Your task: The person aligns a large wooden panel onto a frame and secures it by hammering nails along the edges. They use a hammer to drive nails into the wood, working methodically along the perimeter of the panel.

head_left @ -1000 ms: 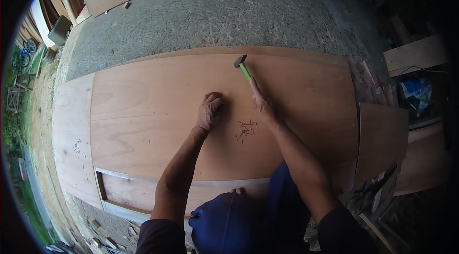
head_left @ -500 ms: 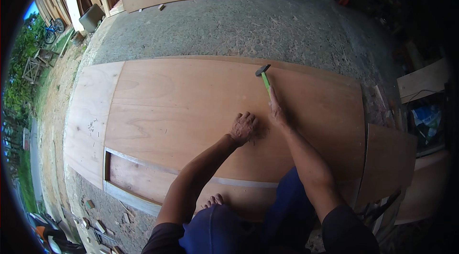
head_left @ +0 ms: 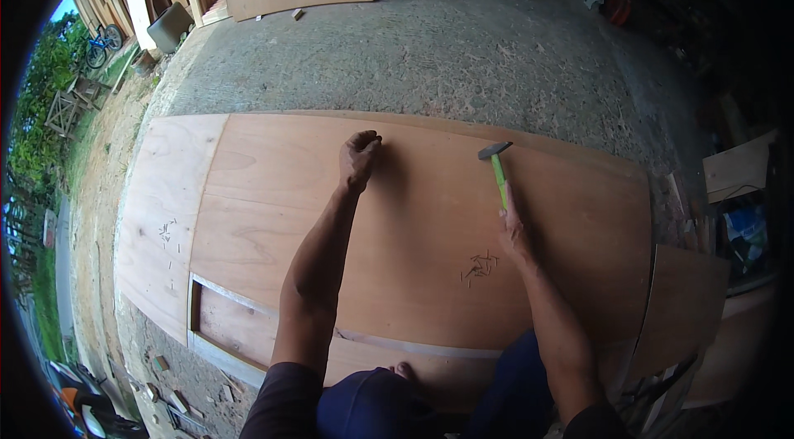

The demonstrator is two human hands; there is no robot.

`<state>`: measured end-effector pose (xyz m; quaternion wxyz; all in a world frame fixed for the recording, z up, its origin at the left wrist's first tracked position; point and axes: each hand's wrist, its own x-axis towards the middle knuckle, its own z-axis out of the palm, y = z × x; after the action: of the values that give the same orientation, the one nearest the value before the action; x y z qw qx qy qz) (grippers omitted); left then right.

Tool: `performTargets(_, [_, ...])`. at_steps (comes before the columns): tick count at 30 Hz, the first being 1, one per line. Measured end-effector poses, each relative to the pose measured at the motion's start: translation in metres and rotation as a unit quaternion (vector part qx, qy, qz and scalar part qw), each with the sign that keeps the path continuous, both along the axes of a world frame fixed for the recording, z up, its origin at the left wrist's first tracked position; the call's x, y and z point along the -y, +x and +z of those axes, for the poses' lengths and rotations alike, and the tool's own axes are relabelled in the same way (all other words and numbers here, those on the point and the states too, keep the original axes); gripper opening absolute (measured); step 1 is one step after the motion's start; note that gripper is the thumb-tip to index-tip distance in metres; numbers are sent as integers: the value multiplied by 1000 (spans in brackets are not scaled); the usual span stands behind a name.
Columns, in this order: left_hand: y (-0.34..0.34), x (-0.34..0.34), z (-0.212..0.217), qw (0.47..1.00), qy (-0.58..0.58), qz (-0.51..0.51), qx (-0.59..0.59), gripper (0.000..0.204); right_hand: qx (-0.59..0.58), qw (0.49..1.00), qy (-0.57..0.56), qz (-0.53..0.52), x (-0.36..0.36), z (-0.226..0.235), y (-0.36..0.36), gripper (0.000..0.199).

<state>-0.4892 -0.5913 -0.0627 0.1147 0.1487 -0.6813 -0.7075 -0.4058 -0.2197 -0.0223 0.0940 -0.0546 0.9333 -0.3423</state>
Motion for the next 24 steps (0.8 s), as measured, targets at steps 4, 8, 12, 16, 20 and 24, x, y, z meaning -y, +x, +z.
performTargets(4, [-20,8,-18,994,-74,45,-63,20,-68,995,70,14,0,-6,0,66])
performTargets(8, [-32,5,-17,940,-332,76,11,20,10,997,72,-8,11,0,1,65])
performTargets(12, [-36,-22,4,914,-390,86,78,24,-32,997,70,-7,23,-2,1,63])
performTargets(16, [-33,-16,13,907,-404,76,95,25,-77,997,-27,19,84,17,-9,64])
performTargets(20, [-32,-17,17,901,-418,62,99,29,-55,996,-34,63,134,35,-30,65])
performTargets(24, [-33,-19,19,903,-414,48,105,30,-69,993,-33,94,157,35,-45,65])
